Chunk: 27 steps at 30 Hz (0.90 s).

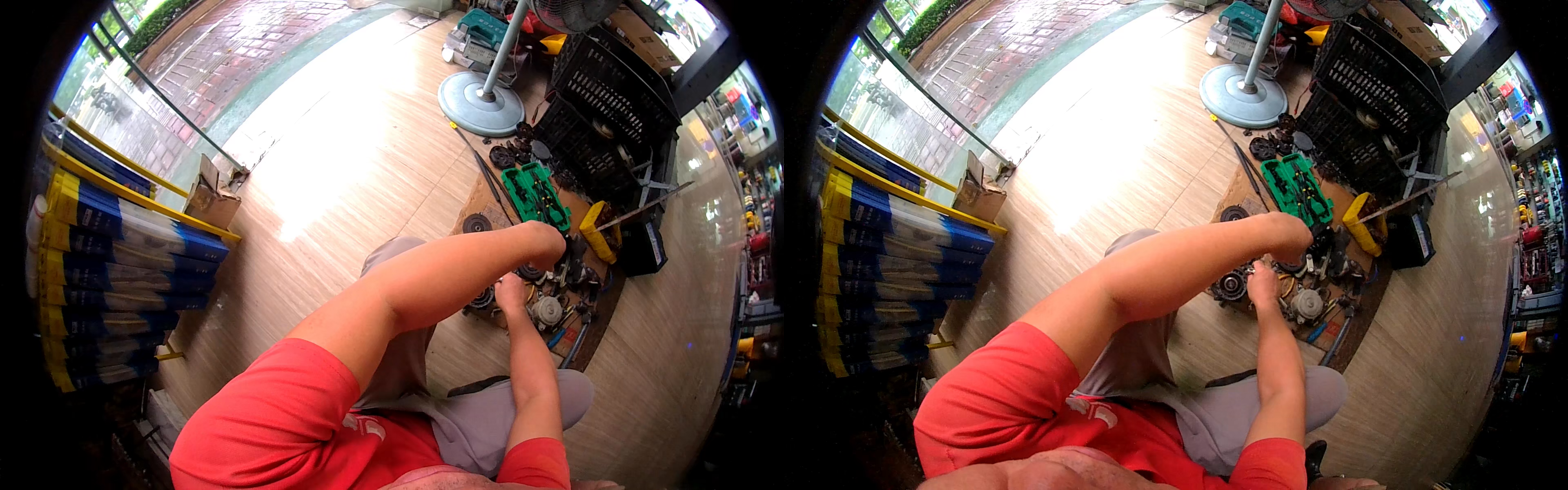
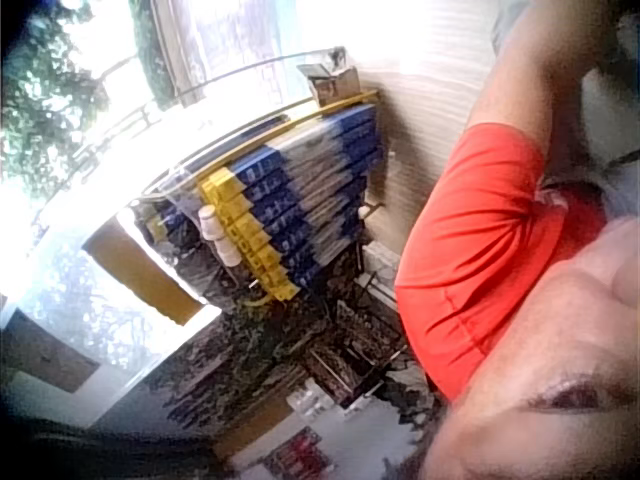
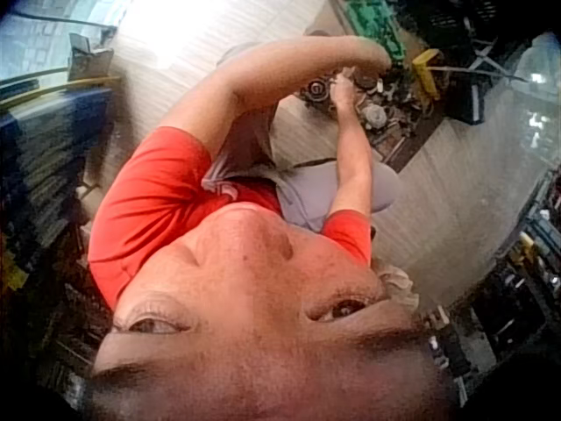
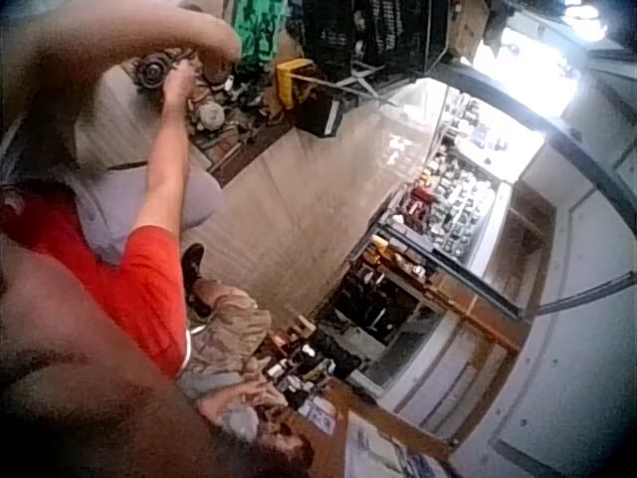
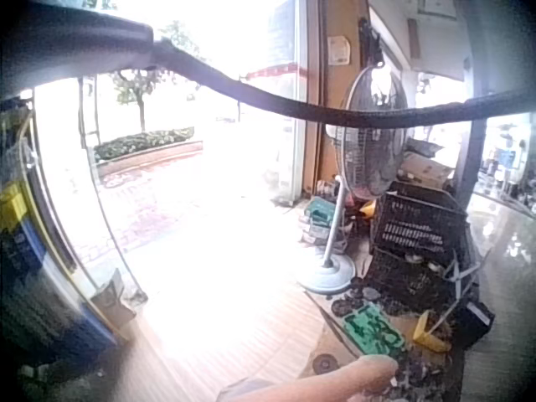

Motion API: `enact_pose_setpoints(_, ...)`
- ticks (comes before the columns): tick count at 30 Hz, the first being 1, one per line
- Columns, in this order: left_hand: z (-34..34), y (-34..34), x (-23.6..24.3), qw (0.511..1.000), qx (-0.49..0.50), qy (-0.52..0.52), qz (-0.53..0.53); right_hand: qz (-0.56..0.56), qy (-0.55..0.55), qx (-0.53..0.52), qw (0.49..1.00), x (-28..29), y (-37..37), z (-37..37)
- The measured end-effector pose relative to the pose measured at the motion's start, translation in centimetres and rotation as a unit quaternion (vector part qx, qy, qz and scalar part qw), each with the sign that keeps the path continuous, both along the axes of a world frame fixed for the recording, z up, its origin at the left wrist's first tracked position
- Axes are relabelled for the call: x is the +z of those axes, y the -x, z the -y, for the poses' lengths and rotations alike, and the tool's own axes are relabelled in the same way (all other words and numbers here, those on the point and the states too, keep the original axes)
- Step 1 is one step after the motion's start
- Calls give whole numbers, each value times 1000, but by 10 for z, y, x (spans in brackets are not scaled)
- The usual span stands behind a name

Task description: The person disassembles an alternator by hand and using a screwdriver to remove internal components and then handles a small cylindrical part with pliers.

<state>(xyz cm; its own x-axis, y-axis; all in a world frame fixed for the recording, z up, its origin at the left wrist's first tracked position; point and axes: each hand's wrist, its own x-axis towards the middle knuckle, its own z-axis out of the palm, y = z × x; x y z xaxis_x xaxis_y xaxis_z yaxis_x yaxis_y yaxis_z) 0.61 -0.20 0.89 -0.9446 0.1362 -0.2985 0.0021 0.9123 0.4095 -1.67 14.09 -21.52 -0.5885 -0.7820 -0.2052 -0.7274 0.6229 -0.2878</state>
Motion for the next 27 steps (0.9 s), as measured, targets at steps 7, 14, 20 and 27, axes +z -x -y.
enact_pose_setpoints(7, -3, 10, -7, 1000, -8, 6, 16, -16, -35, 7, 999, 0, 4, -1)
enact_pose_setpoints(14, -1, 11, -14, 1000, -13, 15, 19, 2, -31, -25, 999, 2, -2, 3)
enact_pose_setpoints(20, -3, 3, 1, 1000, -10, 6, 20, -1, -6, -5, 1000, 3, -1, -2)
enact_pose_setpoints(27, 1, 5, -5, 999, -6, 4, 45, 1, -2, -18, 1000, 4, -5, 2)
